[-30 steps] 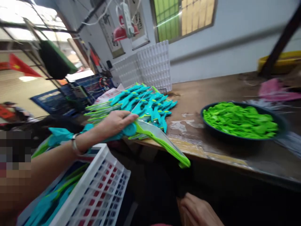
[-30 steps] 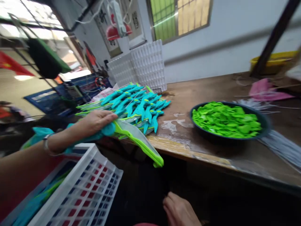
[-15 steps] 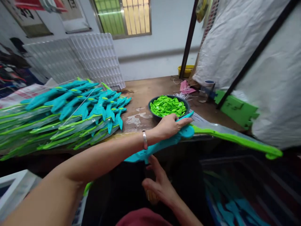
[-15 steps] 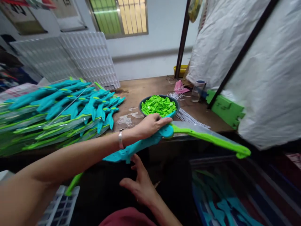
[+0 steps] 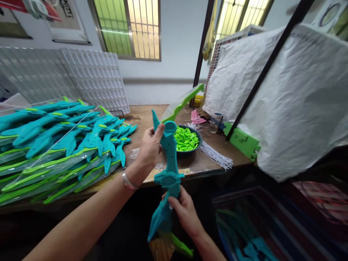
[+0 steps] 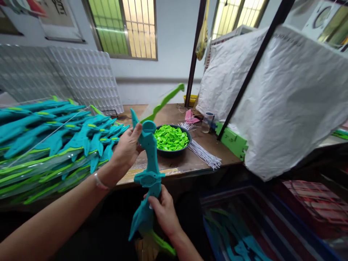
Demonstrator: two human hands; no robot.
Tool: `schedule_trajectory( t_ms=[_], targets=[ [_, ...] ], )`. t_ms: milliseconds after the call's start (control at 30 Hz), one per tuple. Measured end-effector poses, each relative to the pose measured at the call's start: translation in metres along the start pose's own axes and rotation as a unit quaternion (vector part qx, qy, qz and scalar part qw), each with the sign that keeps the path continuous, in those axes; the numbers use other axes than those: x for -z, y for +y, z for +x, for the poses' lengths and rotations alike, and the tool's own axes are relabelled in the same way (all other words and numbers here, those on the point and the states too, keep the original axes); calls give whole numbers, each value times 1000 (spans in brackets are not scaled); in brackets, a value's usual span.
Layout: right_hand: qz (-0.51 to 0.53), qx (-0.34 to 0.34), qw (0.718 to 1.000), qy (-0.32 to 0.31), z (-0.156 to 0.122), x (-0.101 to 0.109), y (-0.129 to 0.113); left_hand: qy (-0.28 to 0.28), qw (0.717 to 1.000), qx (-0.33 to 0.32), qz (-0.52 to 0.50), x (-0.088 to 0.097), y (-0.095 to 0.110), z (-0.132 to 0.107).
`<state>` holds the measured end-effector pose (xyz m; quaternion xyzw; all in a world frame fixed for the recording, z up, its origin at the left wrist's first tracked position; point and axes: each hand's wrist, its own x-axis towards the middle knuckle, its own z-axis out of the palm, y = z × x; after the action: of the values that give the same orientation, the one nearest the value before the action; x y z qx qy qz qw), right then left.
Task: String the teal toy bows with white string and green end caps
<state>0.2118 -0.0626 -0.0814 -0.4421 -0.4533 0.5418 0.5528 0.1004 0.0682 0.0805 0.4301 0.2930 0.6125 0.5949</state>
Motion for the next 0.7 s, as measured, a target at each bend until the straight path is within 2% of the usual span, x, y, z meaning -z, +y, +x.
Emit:
schedule_trajectory(
  t_ms=[100, 167, 233, 300, 367, 400, 433, 500, 533, 600, 700],
  targets=[
    [-58, -13, 997, -49, -5, 24, -19, -24, 999, 24, -30, 35, -11, -25],
    [-100, -36, 990, -92, -11, 40, -28, -75, 990, 112, -44, 59, -32, -52],
    [-142, -71, 977, -142, -16, 54, -33, -116, 969, 208, -62, 80, -61, -81],
    [-220, -109, 945, -216, -17, 65, -39, -111, 954, 267, -73, 98, -90, -110],
    [-327, -106, 899, -272, -7, 72, -50, -86, 947, 295, -97, 110, -113, -133],
    [-382, -78, 882, -264, 4, 73, -58, -71, 945, 303, -101, 114, -121, -142],
    [-432, -35, 872, -229, 19, 73, -66, -57, 944, 308, -100, 117, -127, -150],
    [-505, 64, 856, -92, 60, 68, -82, -27, 945, 313, -91, 120, -133, -163],
    [-528, 88, 844, -45, 86, 64, -88, -12, 946, 311, -89, 121, -135, -168],
    [-560, 107, 821, -8, 143, 53, -94, 18, 948, 303, -93, 121, -137, -177],
    [-621, 87, 779, 20, 221, 38, -89, 53, 952, 288, -85, 126, -143, -188]
  ],
)
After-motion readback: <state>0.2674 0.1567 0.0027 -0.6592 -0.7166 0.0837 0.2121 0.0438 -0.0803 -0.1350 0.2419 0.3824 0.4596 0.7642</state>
